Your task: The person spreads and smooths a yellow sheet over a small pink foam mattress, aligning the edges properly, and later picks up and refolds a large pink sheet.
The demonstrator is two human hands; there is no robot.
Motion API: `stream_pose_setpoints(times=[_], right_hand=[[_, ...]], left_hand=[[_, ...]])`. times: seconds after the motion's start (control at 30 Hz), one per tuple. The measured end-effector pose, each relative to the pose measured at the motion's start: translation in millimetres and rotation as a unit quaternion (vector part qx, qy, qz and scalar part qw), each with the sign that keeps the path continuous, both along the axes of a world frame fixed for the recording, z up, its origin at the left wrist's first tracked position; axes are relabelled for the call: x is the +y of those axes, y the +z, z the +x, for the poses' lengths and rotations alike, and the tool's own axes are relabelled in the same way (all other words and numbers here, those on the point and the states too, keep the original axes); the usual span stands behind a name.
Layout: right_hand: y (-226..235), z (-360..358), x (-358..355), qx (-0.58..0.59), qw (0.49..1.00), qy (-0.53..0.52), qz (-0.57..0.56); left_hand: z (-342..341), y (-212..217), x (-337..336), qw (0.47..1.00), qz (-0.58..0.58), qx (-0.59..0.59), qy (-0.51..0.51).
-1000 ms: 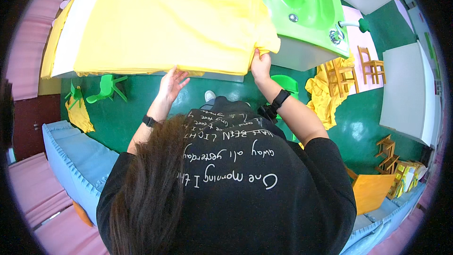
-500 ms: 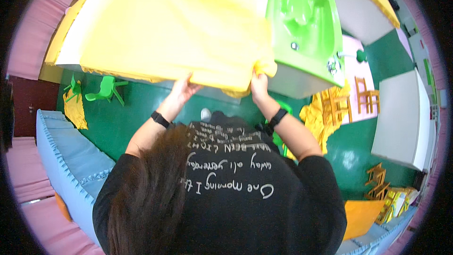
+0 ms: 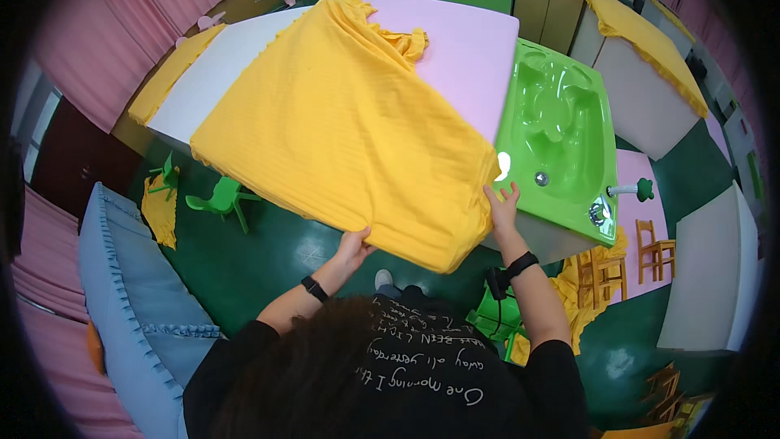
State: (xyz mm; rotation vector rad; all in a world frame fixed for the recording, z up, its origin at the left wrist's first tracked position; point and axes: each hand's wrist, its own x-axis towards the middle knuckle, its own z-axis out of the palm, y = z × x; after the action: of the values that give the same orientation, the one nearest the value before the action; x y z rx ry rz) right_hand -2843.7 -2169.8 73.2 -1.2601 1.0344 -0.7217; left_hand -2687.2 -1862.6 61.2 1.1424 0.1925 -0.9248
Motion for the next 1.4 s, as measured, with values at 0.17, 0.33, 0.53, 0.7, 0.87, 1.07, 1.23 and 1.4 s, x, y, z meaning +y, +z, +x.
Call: stream_pose_setpoints(times=[0.17,0.33,0.53,0.7,0.87,1.07,1.23,1.4], right_hand=[[-5,24,-17,0.107,0.994,0.021,-0.015],[-28,59,-66,0.054,0.998,0.02,-0.02],[-14,117,-100,0.096,0.995,-0.012,0.008],[-17,124,-118,0.09,0.994,-0.058,0.009],[-8,120,-103,0.036,0.996,-0.065,0.048],[-21,96,-140,-0.092,0.974,-0.051,0.201],[-35,75,-182,-0.128,0.959,-0.094,0.235],[-44,126,-174,-0.066,0.982,-0.093,0.152]], left_hand=[[6,14,78,0.999,0.032,-0.027,-0.028],[35,19,161,0.991,0.094,-0.049,-0.075],[67,15,243,0.982,0.15,-0.097,-0.055],[107,22,311,0.974,0.183,-0.103,-0.081],[164,12,416,0.96,0.256,-0.11,-0.041],[197,-3,479,0.901,0.397,-0.111,0.135],[172,18,477,0.898,0.433,0.079,-0.014],[92,-26,508,0.906,0.318,0.268,-0.079]])
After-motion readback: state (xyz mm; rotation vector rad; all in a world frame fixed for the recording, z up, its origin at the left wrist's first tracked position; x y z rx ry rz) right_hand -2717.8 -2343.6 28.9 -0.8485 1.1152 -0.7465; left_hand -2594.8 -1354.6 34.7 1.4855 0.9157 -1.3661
